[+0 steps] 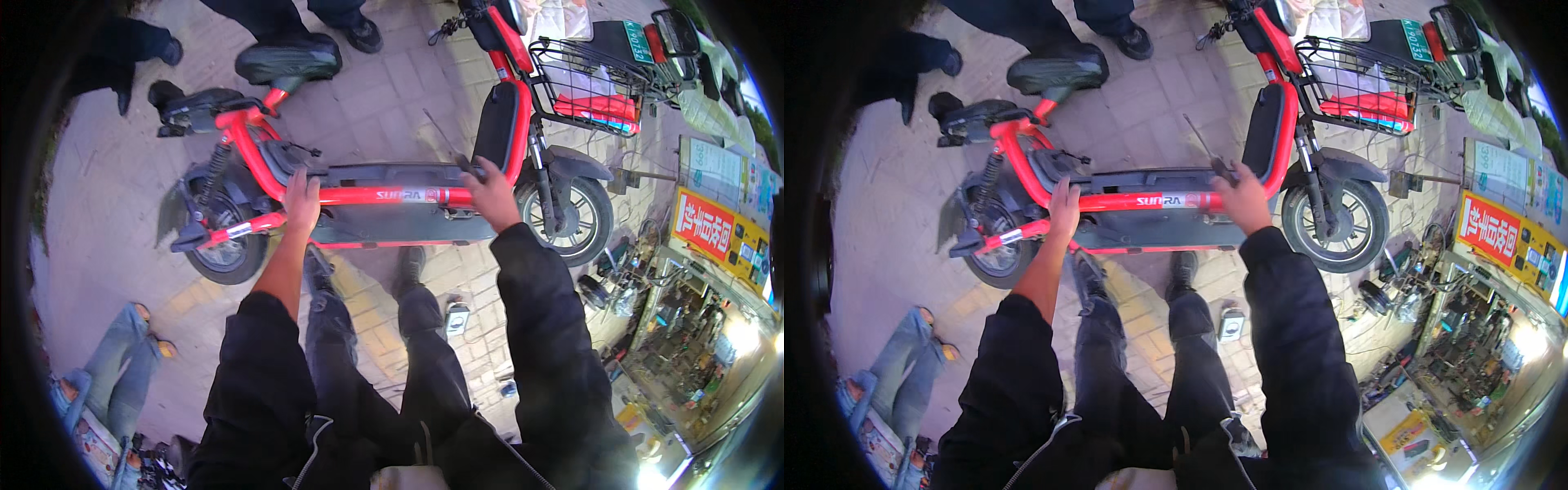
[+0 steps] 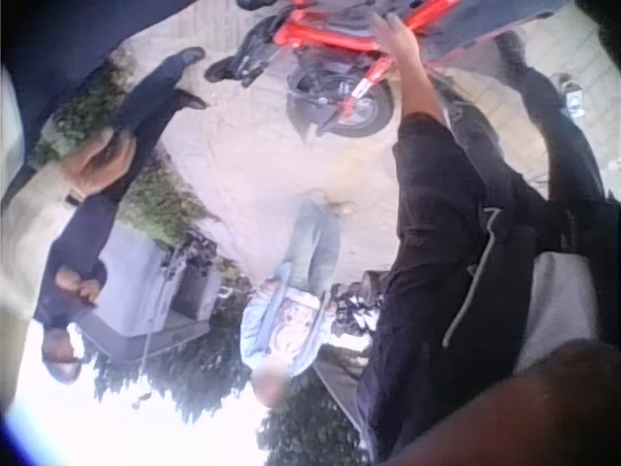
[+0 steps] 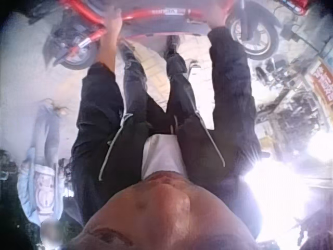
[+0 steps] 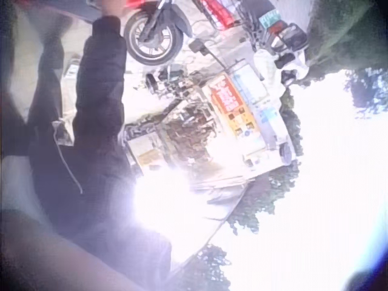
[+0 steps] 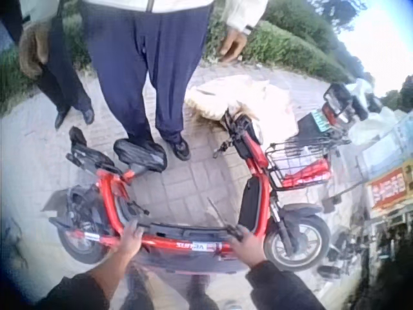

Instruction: The person uses a screwdriver to loosen and remove screws from the side panels and undercarriage of a red electric scooter, while another person assists by holding the vehicle.

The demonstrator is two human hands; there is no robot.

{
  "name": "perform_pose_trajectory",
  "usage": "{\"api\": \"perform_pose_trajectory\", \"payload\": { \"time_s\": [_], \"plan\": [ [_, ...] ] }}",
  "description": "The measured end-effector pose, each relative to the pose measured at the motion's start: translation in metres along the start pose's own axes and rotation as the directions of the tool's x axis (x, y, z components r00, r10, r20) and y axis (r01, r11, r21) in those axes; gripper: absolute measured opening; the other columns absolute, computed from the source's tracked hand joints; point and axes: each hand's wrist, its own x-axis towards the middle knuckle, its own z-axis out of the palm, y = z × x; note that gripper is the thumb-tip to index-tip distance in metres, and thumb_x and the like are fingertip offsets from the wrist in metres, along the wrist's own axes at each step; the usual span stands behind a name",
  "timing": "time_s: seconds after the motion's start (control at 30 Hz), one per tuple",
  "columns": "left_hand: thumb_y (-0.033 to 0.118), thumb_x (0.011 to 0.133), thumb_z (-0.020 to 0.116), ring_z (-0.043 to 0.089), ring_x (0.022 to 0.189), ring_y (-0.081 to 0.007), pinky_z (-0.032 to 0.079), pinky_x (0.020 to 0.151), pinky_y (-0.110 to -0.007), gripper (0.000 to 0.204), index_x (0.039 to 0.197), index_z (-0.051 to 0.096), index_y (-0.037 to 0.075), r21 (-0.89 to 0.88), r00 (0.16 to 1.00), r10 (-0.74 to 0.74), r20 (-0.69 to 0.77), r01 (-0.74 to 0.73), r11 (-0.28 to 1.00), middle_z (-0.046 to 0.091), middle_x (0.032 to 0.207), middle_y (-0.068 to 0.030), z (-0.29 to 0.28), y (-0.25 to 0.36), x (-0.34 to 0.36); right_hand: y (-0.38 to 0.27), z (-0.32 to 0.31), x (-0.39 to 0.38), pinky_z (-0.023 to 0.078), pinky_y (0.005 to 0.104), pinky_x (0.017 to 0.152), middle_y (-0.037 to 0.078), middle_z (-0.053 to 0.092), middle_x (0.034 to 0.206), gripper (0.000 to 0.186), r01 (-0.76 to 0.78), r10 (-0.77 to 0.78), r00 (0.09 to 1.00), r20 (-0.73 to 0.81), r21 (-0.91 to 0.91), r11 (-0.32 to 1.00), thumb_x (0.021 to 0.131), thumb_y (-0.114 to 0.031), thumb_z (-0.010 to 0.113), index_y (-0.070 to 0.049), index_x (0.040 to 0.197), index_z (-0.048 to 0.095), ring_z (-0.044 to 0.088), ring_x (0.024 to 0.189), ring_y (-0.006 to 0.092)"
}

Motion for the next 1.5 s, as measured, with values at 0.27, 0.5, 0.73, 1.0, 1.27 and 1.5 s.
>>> {"api": "perform_pose_trajectory", "payload": {
  "time_s": [0.27, 0.5, 0.73, 1.0, 1.27, 1.5],
  "plan": [
    [0.018, 0.085, 0.046, 0.058, 0.079, -0.0318, 0.045, 0.072, -0.045, 0.019, 0.088, 0.058, 0.004, 0.500, 0.766, -0.105, 0.635, -0.303, 0.812, 0.060, 0.086, -0.0161, -0.223, -0.124, -0.226, -0.014, 0.040, -0.239, 0.048, 0.0406, 0.064, 0.019, 0.060, 0.078, 0.028, 0.024, -0.033, 0.989, 0.143, 0.066, 0.998, 0.079, -0.030, 0.062, -0.003, 0.088, 0.060, 0.058, 0.069, 0.0357],
    [0.021, 0.084, 0.047, 0.059, 0.069, -0.0322, 0.046, 0.066, -0.047, 0.023, 0.077, 0.061, 0.004, 0.719, 0.734, -0.378, 0.565, -0.212, 0.662, 0.062, 0.075, -0.0156, -0.185, -0.001, -0.233, 0.225, -0.033, -0.507, 0.049, 0.0389, 0.080, 0.016, 0.066, 0.090, 0.036, -0.872, 0.892, 0.375, -0.251, 0.230, 0.432, 0.071, -0.035, 0.066, -0.010, 0.097, 0.064, 0.062, 0.088, 0.0327],
    [0.025, 0.085, 0.048, 0.058, 0.068, -0.0339, 0.045, 0.065, -0.047, 0.029, 0.074, 0.061, 0.002, 0.518, 0.774, -0.032, 0.633, -0.392, 0.760, 0.061, 0.073, -0.0174, -0.040, 0.250, -0.233, 0.299, -0.130, -0.657, 0.048, 0.0429, 0.075, 0.018, 0.064, 0.080, 0.021, -0.774, 0.899, -0.076, -0.431, 0.593, 0.219, 0.074, -0.025, 0.067, -0.006, 0.079, 0.061, 0.061, 0.083, 0.0361],
    [0.030, 0.085, 0.049, 0.057, 0.066, -0.0359, 0.044, 0.064, -0.047, 0.036, 0.072, 0.061, -0.001, 0.501, 0.739, 0.145, 0.658, -0.573, 0.649, 0.060, 0.070, -0.0195, 0.070, 0.433, -0.273, 0.390, -0.081, -0.697, 0.052, 0.0338, 0.061, 0.013, 0.067, 0.073, 0.028, -0.449, 0.891, -0.368, -0.266, 0.890, 0.079, 0.083, -0.022, 0.056, -0.001, 0.099, 0.064, 0.066, 0.057, 0.0223],
    [0.036, 0.085, 0.051, 0.056, 0.065, -0.0379, 0.043, 0.063, -0.048, 0.043, 0.069, 0.061, -0.004, 0.584, 0.689, 0.195, 0.698, -0.706, 0.400, 0.059, 0.068, -0.0216, 0.193, 0.545, -0.250, 0.378, -0.199, -0.696, 0.049, 0.0394, 0.076, 0.016, 0.066, 0.081, 0.026, -0.384, 0.817, -0.576, -0.026, 0.891, -0.242, 0.074, -0.029, 0.066, -0.004, 0.082, 0.062, 0.063, 0.082, 0.0334],
    [0.039, 0.083, 0.054, 0.054, 0.071, -0.0418, 0.041, 0.067, -0.047, 0.044, 0.074, 0.062, -0.004, 0.160, 0.168, 0.392, 0.904, -0.986, 0.053, 0.056, 0.072, -0.0251, 0.445, 0.732, -0.331, 0.457, -0.361, -0.678, 0.048, 0.0390, 0.080, 0.017, 0.064, 0.096, 0.035, -0.171, 0.842, -0.532, -0.092, 0.985, 0.000, 0.082, -0.037, 0.057, -0.007, 0.096, 0.066, 0.060, 0.092, 0.0334]
  ]
}}
